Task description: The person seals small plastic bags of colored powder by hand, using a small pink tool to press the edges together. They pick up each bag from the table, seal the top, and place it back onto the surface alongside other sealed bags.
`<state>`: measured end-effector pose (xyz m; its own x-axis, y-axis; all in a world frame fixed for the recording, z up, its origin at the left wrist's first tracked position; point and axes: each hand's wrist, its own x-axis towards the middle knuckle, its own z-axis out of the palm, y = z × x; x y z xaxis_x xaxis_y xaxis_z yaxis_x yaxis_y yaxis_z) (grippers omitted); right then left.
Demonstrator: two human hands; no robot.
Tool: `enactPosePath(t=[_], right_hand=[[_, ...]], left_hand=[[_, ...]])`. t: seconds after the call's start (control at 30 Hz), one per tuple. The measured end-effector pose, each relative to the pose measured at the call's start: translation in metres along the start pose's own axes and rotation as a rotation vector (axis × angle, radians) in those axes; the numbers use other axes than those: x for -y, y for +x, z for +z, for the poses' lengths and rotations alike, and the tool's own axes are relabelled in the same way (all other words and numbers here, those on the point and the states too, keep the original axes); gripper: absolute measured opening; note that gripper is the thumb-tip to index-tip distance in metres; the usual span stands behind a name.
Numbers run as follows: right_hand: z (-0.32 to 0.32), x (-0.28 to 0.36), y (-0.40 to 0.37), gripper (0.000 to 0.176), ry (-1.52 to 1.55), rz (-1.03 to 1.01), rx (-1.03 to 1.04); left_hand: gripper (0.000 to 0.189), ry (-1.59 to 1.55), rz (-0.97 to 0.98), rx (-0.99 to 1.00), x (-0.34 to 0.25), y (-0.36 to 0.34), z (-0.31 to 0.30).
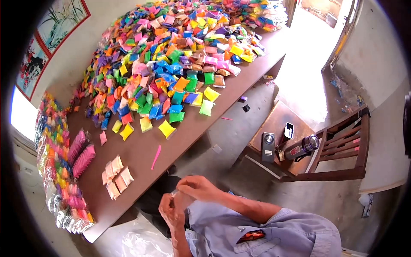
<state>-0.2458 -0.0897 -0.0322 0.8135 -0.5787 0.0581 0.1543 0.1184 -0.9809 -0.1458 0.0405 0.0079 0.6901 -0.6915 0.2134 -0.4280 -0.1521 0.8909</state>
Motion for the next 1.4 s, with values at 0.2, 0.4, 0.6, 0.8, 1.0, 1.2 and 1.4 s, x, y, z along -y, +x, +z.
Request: enactPosePath(t=[0.2, 0.4, 0.6, 0.8, 1.0, 1.2, 1.4], right_hand=[[0.002, -0.015, 0.007, 0.018, 0.105, 0.101, -0.078], [-0.008, -0.013, 0.02, 0.023, -0.12, 0.118, -0.193], [-0.009, 0.004, 0.036, 0.025, -0.265, 0.084, -0.31], [0.0, 0.009, 0.041, 0.024, -0.333, 0.006, -0.62], [-0.001, 0.019, 0.03, 0.039, -0.532, -0.035, -0.641], [0.002, 0.032, 0.016, 0.044, -0.482, 0.208, -0.584], [-0.039, 0.038, 0.001, 0.037, -0.378, 0.132, -0.729]], left_hand=[[0.028, -0.041, -0.347, 0.047, 0.021, 0.009, 0.01], [0.038, -0.242, -0.371, 0.183, 0.024, 0.028, 0.026], [0.036, -0.355, -0.288, 0.266, 0.039, 0.054, 0.027], [0.034, -0.035, -0.088, 0.322, 0.052, 0.076, 0.014], [0.036, 0.133, 0.045, 0.225, 0.079, 0.087, 0.032], [0.026, 0.227, 0.789, 0.253, 0.041, 0.1, 0.042], [0.027, 0.529, 0.467, 0.681, -0.004, 0.101, 0.086]])
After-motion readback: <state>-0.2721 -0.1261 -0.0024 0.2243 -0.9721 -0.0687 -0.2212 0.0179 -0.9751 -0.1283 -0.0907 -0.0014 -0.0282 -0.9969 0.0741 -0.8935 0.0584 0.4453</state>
